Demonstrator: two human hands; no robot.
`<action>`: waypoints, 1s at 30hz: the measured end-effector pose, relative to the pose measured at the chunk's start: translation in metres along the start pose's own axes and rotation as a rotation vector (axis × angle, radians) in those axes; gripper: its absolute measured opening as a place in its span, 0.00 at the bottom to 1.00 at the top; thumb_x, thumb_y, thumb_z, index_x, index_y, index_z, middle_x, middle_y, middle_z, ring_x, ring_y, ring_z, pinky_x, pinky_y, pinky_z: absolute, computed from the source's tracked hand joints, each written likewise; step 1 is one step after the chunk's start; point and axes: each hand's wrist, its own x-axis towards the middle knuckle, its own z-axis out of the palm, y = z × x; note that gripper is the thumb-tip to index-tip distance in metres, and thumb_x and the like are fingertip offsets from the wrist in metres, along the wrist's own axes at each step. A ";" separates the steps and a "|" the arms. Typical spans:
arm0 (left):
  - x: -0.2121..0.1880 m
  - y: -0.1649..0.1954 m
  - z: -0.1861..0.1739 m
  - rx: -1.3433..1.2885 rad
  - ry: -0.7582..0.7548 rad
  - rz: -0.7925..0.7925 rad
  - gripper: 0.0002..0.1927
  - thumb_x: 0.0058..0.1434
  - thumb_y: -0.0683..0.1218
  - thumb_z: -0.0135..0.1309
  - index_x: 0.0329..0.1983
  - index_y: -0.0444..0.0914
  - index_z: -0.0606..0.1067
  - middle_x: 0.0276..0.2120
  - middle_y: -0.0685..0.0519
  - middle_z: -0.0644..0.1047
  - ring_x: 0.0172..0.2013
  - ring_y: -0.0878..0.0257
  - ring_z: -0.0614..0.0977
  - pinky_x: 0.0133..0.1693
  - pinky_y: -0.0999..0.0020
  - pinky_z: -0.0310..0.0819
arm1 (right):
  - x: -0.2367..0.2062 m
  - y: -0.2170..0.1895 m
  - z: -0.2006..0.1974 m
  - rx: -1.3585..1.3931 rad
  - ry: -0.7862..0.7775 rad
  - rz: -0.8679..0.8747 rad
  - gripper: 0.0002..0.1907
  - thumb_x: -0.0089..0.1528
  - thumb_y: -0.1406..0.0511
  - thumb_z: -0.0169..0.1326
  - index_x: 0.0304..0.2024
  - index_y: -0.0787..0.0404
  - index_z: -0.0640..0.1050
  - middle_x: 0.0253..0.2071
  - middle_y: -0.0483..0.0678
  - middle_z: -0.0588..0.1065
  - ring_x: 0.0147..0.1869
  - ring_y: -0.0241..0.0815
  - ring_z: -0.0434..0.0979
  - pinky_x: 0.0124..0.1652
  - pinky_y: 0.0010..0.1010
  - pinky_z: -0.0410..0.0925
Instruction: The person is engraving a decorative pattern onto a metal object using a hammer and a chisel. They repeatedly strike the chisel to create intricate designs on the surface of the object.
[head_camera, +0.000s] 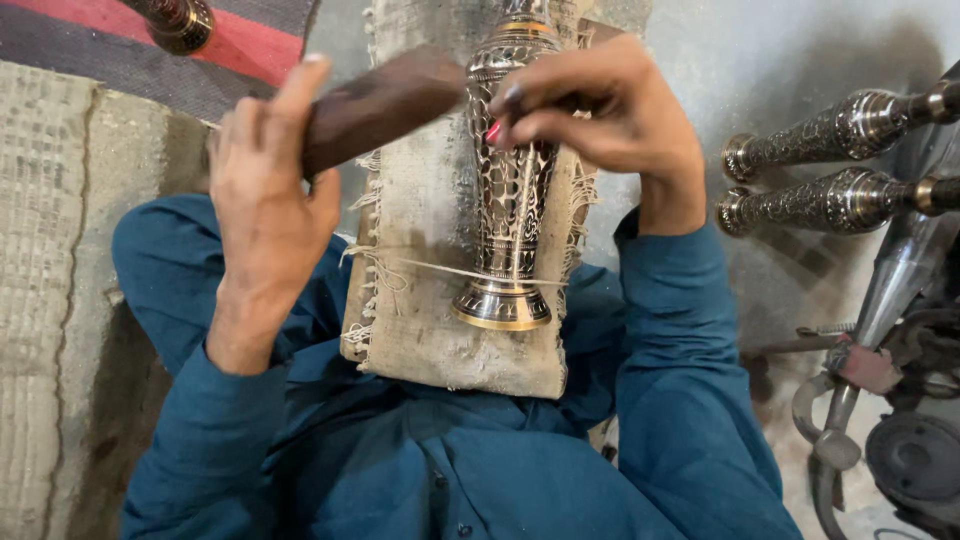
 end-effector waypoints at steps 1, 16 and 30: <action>-0.002 -0.003 0.000 -0.159 -0.025 -0.033 0.38 0.62 0.33 0.58 0.74 0.44 0.62 0.48 0.42 0.73 0.49 0.43 0.78 0.52 0.52 0.73 | -0.006 0.002 -0.002 0.052 0.112 0.022 0.09 0.74 0.70 0.61 0.55 0.67 0.78 0.44 0.56 0.81 0.49 0.46 0.87 0.49 0.35 0.83; -0.041 -0.001 -0.014 -0.420 -0.324 -0.047 0.33 0.54 0.44 0.65 0.64 0.36 0.70 0.50 0.40 0.76 0.51 0.43 0.75 0.56 0.54 0.68 | -0.063 -0.018 0.003 0.012 0.532 0.093 0.16 0.72 0.68 0.65 0.58 0.67 0.75 0.41 0.57 0.81 0.47 0.48 0.87 0.46 0.34 0.82; -0.032 0.111 0.045 -0.345 -0.196 0.935 0.08 0.62 0.44 0.55 0.43 0.38 0.77 0.32 0.54 0.74 0.43 0.59 0.79 0.66 0.53 0.69 | -0.033 -0.043 0.027 -0.081 0.342 0.302 0.08 0.73 0.78 0.59 0.54 0.71 0.76 0.44 0.54 0.80 0.51 0.42 0.84 0.52 0.28 0.78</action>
